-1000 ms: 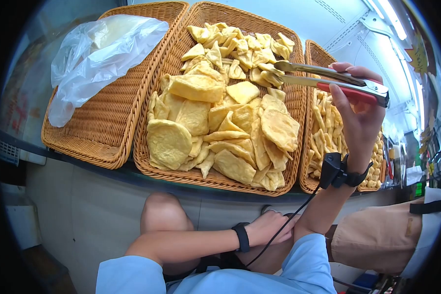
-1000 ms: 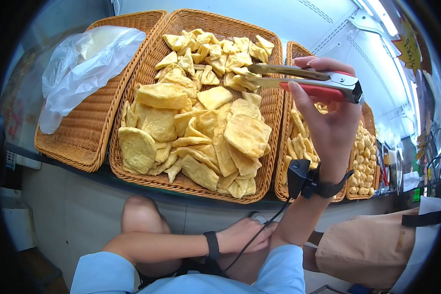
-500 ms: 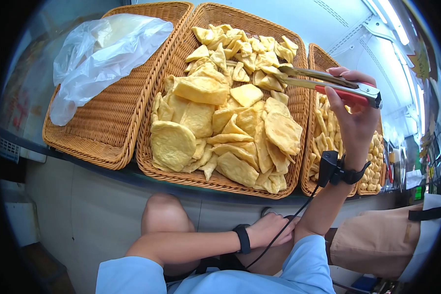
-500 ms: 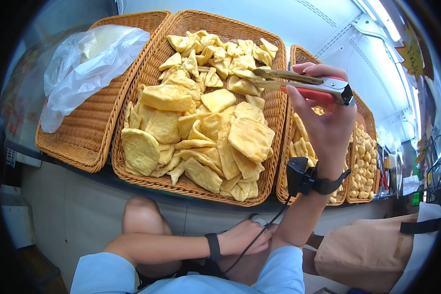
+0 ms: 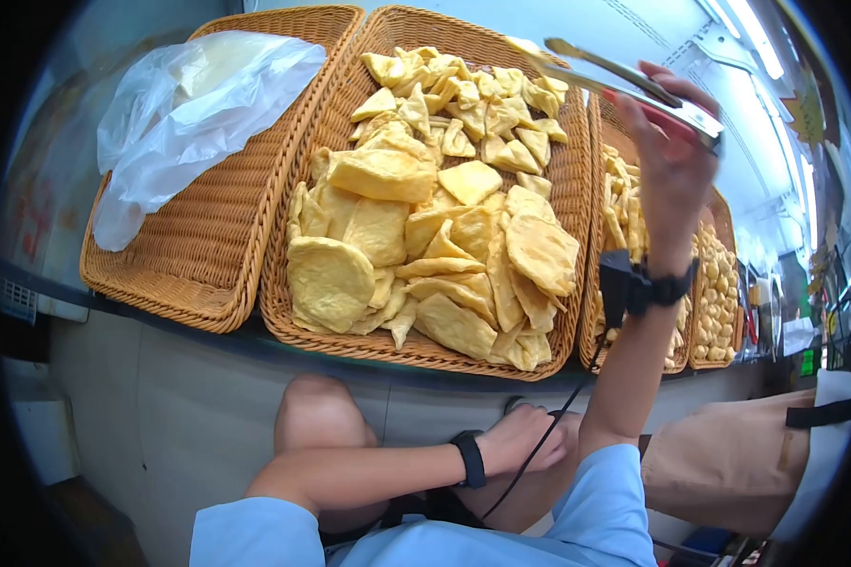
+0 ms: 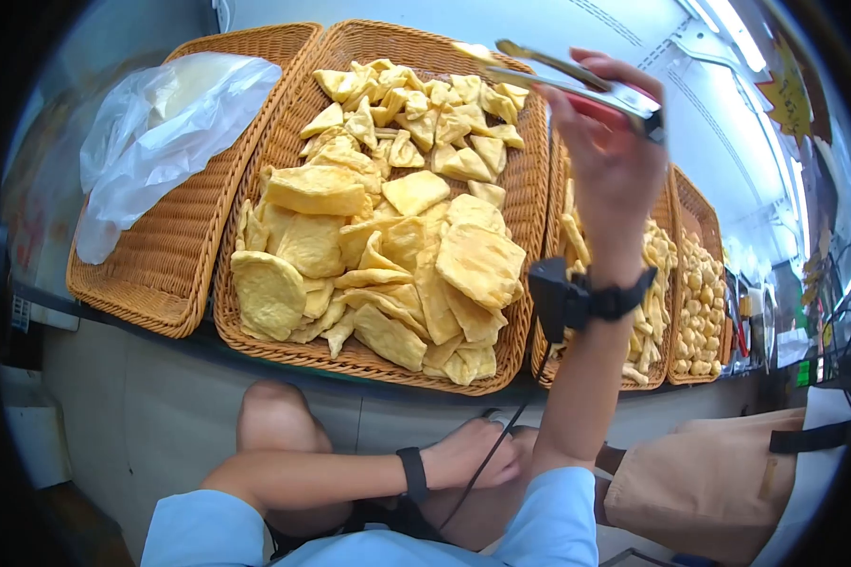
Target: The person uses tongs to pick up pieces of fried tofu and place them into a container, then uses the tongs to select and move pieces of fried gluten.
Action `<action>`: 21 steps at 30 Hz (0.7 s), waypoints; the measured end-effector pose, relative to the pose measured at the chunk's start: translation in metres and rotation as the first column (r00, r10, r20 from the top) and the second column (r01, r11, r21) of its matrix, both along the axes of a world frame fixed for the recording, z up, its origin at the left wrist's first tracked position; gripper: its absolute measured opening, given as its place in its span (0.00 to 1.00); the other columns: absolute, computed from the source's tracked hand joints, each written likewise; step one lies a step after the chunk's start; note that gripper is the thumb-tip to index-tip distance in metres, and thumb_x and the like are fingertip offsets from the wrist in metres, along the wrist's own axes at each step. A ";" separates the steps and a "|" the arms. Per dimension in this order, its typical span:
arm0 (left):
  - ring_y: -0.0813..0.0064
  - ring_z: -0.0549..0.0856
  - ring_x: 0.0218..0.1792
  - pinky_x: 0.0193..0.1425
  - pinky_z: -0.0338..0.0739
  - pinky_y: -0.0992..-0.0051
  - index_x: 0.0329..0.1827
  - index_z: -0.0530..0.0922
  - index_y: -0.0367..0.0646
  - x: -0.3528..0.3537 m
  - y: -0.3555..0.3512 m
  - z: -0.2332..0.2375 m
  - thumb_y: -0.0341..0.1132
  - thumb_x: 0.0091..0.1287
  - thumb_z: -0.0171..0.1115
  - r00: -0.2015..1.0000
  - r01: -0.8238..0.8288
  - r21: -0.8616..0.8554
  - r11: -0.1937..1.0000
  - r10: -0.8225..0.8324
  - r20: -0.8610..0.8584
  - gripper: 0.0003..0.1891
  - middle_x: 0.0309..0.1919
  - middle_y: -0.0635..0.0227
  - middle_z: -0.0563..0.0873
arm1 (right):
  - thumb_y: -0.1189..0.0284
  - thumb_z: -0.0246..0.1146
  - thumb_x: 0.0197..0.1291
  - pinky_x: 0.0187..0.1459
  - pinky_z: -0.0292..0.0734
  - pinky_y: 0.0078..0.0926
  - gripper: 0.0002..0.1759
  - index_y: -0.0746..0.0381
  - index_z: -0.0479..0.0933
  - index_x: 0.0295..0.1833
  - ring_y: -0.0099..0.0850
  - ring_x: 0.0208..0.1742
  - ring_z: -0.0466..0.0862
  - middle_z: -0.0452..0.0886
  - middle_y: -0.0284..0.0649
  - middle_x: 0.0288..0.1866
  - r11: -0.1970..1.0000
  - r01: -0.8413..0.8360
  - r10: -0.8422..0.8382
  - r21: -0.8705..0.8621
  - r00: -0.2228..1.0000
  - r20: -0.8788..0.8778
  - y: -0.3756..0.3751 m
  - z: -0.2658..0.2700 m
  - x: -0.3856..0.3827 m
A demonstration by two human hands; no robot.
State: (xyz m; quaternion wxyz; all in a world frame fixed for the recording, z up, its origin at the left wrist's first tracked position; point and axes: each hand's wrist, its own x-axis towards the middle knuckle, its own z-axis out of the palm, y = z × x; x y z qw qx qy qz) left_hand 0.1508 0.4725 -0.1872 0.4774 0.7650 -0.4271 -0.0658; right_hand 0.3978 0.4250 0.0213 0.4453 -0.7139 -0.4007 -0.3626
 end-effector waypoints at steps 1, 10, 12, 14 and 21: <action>0.50 0.83 0.25 0.32 0.79 0.59 0.33 0.79 0.33 0.001 0.000 0.001 0.37 0.63 0.61 1.000 0.025 0.007 1.000 -0.025 0.012 0.13 0.20 0.51 0.81 | 0.80 0.72 0.60 0.51 0.91 0.31 0.24 0.63 0.72 0.60 0.36 0.58 0.86 0.80 0.50 0.62 1.000 -0.016 0.017 0.010 0.999 -0.045 0.003 -0.004 0.005; 0.55 0.83 0.26 0.32 0.78 0.60 0.27 0.79 0.35 -0.009 -0.006 -0.002 0.38 0.64 0.62 0.997 -0.012 -0.023 1.000 0.013 0.075 0.14 0.21 0.54 0.82 | 0.80 0.73 0.59 0.47 0.90 0.24 0.25 0.65 0.71 0.60 0.33 0.53 0.87 0.79 0.51 0.62 0.979 0.199 -0.193 0.053 0.976 -0.105 -0.020 0.018 -0.074; 0.54 0.83 0.26 0.33 0.78 0.59 0.30 0.78 0.35 -0.012 -0.004 -0.001 0.38 0.64 0.61 0.998 -0.009 -0.046 0.999 0.012 0.055 0.12 0.22 0.55 0.82 | 0.80 0.73 0.59 0.43 0.87 0.20 0.24 0.65 0.72 0.59 0.30 0.51 0.87 0.81 0.48 0.59 0.955 0.296 -0.292 0.000 0.941 -0.173 -0.020 0.029 -0.091; 0.53 0.83 0.26 0.33 0.78 0.59 0.33 0.77 0.35 -0.012 -0.002 0.005 0.37 0.65 0.61 1.000 -0.016 -0.097 0.995 0.017 0.009 0.12 0.22 0.55 0.82 | 0.79 0.74 0.59 0.40 0.84 0.16 0.22 0.64 0.74 0.57 0.27 0.49 0.87 0.83 0.45 0.56 0.934 0.356 -0.353 -0.022 0.913 -0.202 -0.019 0.032 -0.098; 0.53 0.84 0.27 0.32 0.79 0.59 0.38 0.76 0.37 -0.012 -0.007 -0.002 0.38 0.66 0.61 0.998 0.010 -0.061 0.998 -0.007 0.057 0.11 0.25 0.56 0.82 | 0.75 0.74 0.60 0.35 0.80 0.14 0.18 0.63 0.75 0.52 0.27 0.47 0.89 0.85 0.38 0.47 0.943 0.332 -0.323 -0.013 0.905 -0.278 -0.008 0.019 -0.090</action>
